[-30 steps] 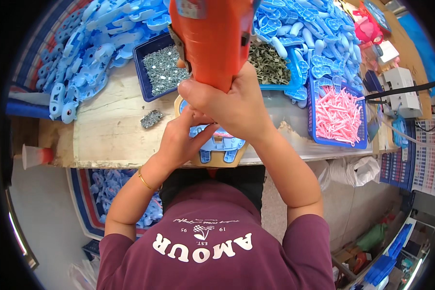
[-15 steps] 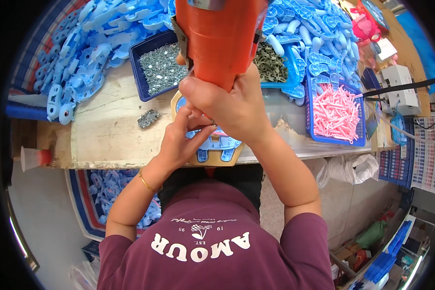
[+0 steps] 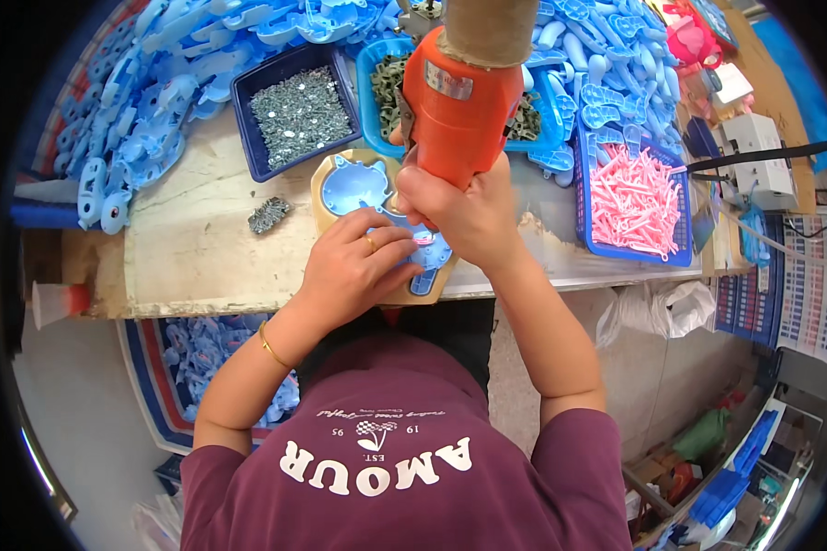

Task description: Assembling plastic hippopotamus-shaped toys by attaching components and using a handheld pneumatic screwdriver.

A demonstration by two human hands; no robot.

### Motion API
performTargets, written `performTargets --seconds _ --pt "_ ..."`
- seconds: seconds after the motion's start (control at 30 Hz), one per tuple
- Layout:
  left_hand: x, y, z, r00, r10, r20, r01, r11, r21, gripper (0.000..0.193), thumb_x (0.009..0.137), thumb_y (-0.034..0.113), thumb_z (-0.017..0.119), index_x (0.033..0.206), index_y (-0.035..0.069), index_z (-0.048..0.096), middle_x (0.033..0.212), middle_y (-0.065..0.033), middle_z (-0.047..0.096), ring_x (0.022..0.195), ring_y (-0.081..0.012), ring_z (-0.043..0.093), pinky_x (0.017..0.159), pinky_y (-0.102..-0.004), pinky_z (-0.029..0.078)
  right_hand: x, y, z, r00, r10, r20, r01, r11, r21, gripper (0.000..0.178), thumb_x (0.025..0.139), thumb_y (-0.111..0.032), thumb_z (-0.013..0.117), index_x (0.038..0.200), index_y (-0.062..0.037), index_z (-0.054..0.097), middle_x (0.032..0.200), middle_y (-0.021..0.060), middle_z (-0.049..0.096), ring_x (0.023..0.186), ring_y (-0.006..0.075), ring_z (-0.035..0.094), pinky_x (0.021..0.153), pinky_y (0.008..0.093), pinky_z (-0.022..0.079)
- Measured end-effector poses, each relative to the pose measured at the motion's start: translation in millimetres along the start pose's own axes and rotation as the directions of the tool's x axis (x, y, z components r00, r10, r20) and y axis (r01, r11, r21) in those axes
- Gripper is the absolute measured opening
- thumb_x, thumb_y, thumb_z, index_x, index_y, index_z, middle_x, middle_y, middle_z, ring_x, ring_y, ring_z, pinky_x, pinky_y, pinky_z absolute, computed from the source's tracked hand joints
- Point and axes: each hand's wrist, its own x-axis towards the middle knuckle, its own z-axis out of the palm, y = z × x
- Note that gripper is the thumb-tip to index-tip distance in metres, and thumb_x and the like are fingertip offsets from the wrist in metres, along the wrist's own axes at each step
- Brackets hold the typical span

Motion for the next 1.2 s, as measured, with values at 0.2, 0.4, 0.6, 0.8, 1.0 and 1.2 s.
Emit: performTargets --seconds 0.2,0.4,0.6,0.8,1.0,1.2 --pt "-2.9 -0.5 4.9 0.999 -0.029 0.045 0.029 1.0 0.001 0.022 0.078 0.022 0.079 0.093 0.008 0.071 0.098 -0.0021 0.069 0.094 -0.0219 0.062 0.087 -0.0363 0.052 -5.1 17.6 -5.7 0.998 -0.069 -0.003 0.068 0.996 -0.051 0.032 0.084 -0.012 0.061 0.112 -0.0003 0.05 0.064 0.0064 0.056 0.051 0.0121 0.051 0.057 0.0308 0.049" --pt "-2.6 -1.2 5.4 1.0 -0.001 0.024 0.0 0.999 0.042 0.022 0.079 0.021 0.078 0.094 0.008 0.071 0.097 -0.0016 0.069 0.092 -0.0218 0.062 0.086 -0.0354 0.052 -8.6 27.9 -3.2 0.994 -0.101 -0.042 0.1 0.994 -0.041 0.029 0.087 -0.015 0.065 0.107 -0.0027 0.048 0.065 0.0058 0.055 0.052 0.011 0.05 0.054 0.0282 0.047" --pt "-5.5 -1.1 3.6 0.998 0.005 0.063 -0.008 0.999 0.047 0.023 0.081 0.021 0.078 0.098 0.007 0.071 0.103 -0.0029 0.07 0.098 -0.0224 0.064 0.1 -0.0399 0.05 0.0 12.3 0.1 0.999 -0.05 -0.009 0.049 0.999 -0.007 0.033 0.087 -0.014 0.068 0.112 -0.0018 0.049 0.066 0.0053 0.057 0.054 0.011 0.052 0.052 0.0247 0.044" --pt "-28.0 6.5 -7.4 0.999 -0.029 -0.035 0.031 0.999 0.041 0.031 0.084 0.02 0.076 0.112 0.009 0.069 0.121 -0.0051 0.068 0.111 -0.0251 0.063 0.107 -0.0453 0.047 12.2 -43.3 30.7 0.925 -0.248 0.289 0.278 0.958 -0.069 0.059 0.098 -0.008 0.065 0.148 0.0012 0.035 0.112 0.0092 0.063 0.103 0.0111 0.06 0.083 0.0266 0.051" --pt "-49.1 2.4 -21.4 0.989 -0.142 -0.041 0.146 0.982 0.12 0.033 0.085 0.02 0.076 0.117 0.012 0.068 0.133 -0.0092 0.062 0.124 -0.0296 0.056 0.108 -0.0499 0.044 25.1 -109.8 2.7 0.818 -0.547 0.177 0.512 0.555 -0.656 0.039 0.099 -0.01 0.062 0.136 -0.0001 0.057 0.115 0.013 0.068 0.105 0.0169 0.068 0.091 0.0302 0.054" --pt "-49.4 3.2 -19.3 0.991 -0.127 -0.047 0.13 0.989 0.071 0.04 0.081 0.017 0.078 0.118 0.012 0.067 0.139 -0.0111 0.058 0.127 -0.0321 0.054 0.109 -0.0503 0.044 131.5 -152.3 6.1 0.678 -0.734 -0.027 0.681 0.642 -0.351 0.056 0.095 -0.027 0.071 0.138 0.0031 0.053 0.112 0.0086 0.069 0.104 0.0145 0.065 0.092 0.0299 0.051"
